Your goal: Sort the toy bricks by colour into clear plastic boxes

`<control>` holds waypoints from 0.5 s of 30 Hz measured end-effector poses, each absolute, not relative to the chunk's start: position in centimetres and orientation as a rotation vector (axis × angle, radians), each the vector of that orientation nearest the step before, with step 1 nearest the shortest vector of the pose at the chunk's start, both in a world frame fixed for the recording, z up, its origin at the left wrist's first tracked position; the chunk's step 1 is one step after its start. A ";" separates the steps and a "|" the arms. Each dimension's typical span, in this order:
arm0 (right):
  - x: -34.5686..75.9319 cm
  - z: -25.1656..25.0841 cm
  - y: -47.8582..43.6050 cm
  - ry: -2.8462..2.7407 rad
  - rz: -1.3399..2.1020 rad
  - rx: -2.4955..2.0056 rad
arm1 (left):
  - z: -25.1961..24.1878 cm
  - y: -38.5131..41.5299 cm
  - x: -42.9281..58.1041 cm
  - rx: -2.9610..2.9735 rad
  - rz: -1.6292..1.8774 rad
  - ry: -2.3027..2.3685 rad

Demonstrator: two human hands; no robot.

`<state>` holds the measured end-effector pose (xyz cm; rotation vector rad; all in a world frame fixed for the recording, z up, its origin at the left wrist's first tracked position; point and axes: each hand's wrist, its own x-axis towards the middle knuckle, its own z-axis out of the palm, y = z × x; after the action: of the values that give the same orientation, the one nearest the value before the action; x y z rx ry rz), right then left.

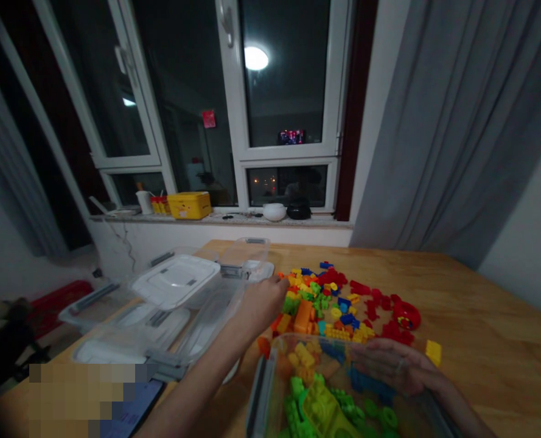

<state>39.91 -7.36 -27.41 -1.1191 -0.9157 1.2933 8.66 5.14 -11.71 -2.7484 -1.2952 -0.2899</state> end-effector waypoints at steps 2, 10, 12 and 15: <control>40.4 -28.3 -7.1 -0.848 1.318 -1.100 | -12.8 6.4 8.7 -2.721 -0.241 -1.396; 40.5 -28.6 -7.0 -0.805 1.375 -1.089 | -16.7 8.4 9.3 -2.719 -0.013 -1.663; 40.2 -28.4 -7.1 -0.795 1.362 -1.072 | -17.3 8.8 9.2 -2.747 0.041 -1.674; 39.6 -27.9 -7.4 -0.779 1.309 -1.119 | -18.0 9.3 9.0 -2.773 0.047 -1.663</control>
<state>39.60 -7.43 -27.92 -1.1187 -0.7786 1.3091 9.01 9.26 -18.00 -2.7735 -1.6625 0.0471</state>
